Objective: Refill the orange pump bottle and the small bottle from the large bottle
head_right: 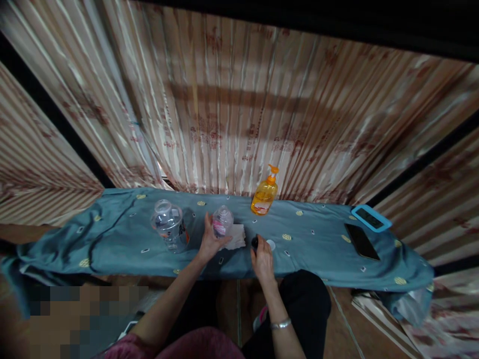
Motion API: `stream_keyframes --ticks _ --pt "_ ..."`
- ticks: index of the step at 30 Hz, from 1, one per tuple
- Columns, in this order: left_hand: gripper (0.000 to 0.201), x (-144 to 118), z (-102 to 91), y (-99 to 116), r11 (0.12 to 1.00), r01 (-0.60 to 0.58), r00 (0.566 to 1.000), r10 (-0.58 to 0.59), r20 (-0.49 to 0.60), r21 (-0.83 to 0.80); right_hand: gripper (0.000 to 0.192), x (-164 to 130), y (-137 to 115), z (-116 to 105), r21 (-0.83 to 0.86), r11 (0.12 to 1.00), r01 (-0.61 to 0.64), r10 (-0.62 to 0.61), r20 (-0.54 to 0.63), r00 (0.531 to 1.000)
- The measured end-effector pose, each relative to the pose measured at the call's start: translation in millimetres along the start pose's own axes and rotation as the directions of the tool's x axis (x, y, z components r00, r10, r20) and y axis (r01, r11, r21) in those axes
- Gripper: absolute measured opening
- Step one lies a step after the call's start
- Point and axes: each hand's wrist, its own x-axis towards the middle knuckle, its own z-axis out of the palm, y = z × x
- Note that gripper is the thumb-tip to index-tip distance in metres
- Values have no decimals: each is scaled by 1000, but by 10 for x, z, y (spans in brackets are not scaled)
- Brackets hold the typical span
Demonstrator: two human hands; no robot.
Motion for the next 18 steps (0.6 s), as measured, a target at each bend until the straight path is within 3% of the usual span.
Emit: stream_keyframes --ticks 4,7,10,13,18 --pt "108 -336 -211 -53 998 -57 998 57 13 2 43 -341 -12 -71 77 997 -8 12 -57 998" --pt "65 -683 -504 -133 996 -82 996 81 36 38 44 -726 -26 -120 129 991 -37 44 -54 998" --pt "41 -920 -854 -191 998 -15 999 18 -44 65 47 -1101 -71 -173 165 984 -69 72 -13 997" --pt "43 -935 -1147 -174 992 45 984 -23 -177 119 54 -1335 -150 -238 186 977 -107 99 49 994" --pt "89 -609 -1316 -59 966 34 886 89 -455 255 61 -1383 -290 -275 216 963 -163 134 142 981"
